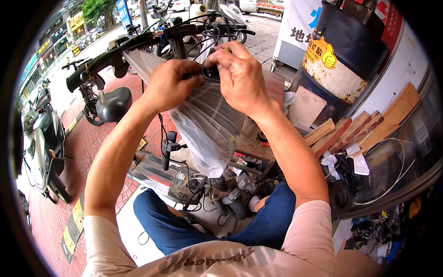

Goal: The person manipulates electrical wires and a plastic housing on a scooter, using pliers to pull wires through components while sitting on the ground.

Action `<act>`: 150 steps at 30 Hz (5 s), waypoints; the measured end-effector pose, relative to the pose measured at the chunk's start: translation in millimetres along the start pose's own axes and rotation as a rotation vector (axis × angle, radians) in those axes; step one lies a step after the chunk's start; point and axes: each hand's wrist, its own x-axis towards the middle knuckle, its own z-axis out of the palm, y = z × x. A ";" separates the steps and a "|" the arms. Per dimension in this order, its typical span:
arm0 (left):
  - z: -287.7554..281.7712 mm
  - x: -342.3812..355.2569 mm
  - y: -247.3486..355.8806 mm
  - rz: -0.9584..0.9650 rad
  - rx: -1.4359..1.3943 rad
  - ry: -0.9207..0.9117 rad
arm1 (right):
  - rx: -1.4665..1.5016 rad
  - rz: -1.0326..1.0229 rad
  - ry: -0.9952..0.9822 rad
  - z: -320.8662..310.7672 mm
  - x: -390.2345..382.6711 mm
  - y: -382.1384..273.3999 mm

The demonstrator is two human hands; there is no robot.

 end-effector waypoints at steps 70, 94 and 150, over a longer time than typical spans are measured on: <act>-22.6 -22.9 22.0 0.213 0.049 0.604 | -0.220 -0.020 0.299 -23.7 -41.1 -32.2; 6.1 -95.7 -28.3 -0.527 -1.092 0.486 | 0.573 0.660 -0.126 74.7 29.6 -26.6; 94.4 -291.8 27.4 -0.623 -1.239 0.169 | 0.291 0.366 -0.243 19.7 -170.7 -157.9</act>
